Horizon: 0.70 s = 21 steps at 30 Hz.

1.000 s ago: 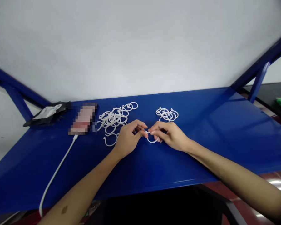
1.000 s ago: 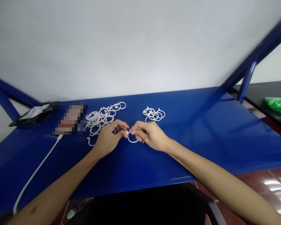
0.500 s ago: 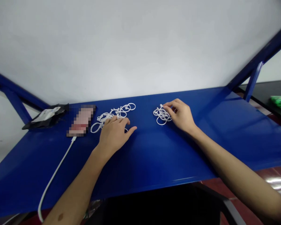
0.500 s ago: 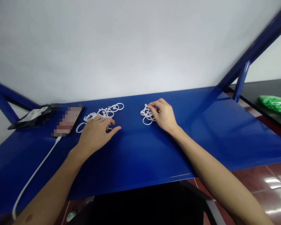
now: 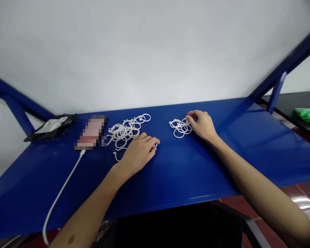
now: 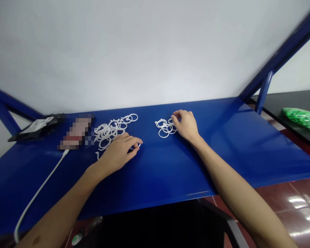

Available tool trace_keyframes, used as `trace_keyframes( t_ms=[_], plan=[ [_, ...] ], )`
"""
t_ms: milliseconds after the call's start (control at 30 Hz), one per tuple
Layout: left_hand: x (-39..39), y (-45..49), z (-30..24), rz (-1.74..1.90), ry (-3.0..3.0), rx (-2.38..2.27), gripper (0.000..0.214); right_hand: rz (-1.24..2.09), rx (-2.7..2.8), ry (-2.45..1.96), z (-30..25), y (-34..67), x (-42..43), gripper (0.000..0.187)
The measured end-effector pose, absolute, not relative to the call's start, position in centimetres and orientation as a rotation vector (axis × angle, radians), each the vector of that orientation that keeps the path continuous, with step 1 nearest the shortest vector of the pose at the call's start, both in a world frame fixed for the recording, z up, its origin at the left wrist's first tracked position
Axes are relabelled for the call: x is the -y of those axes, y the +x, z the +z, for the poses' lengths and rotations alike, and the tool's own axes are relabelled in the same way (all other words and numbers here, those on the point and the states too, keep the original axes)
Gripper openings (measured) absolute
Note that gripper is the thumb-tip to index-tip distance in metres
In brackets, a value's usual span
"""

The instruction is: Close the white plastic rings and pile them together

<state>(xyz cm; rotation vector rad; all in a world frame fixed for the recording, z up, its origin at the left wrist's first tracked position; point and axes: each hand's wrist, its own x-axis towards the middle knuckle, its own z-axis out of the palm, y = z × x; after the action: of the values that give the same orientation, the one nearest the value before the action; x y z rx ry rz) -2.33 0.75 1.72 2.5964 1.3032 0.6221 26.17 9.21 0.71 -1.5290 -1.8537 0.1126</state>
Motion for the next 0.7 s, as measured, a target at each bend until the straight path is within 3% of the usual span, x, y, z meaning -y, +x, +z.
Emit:
trace_keyframes(
  t_ms=[200, 333, 467, 700],
  plan=[
    [-0.4, -1.4, 2.1, 0.813, 2.644, -1.192, 0.02, 0.079, 1.897, -1.367, 1.9, 24.3, -7.0, 0.018],
    [-0.2, -1.0, 2.0, 1.044, 2.666, -1.148, 0.014, 0.421, 2.007, -1.181, 2.7, 21.7, -4.3, 0.02],
    [0.0, -0.7, 1.6, 1.126, 2.655, -1.127, 0.023, 0.77, 1.97, -1.134, 2.5, 19.7, -2.4, 0.022],
    [0.3, -0.2, 1.4, 1.163, 2.594, -1.105, 0.008, 0.809, 1.929, -1.128, 1.7, 19.5, -2.3, 0.016]
  ],
)
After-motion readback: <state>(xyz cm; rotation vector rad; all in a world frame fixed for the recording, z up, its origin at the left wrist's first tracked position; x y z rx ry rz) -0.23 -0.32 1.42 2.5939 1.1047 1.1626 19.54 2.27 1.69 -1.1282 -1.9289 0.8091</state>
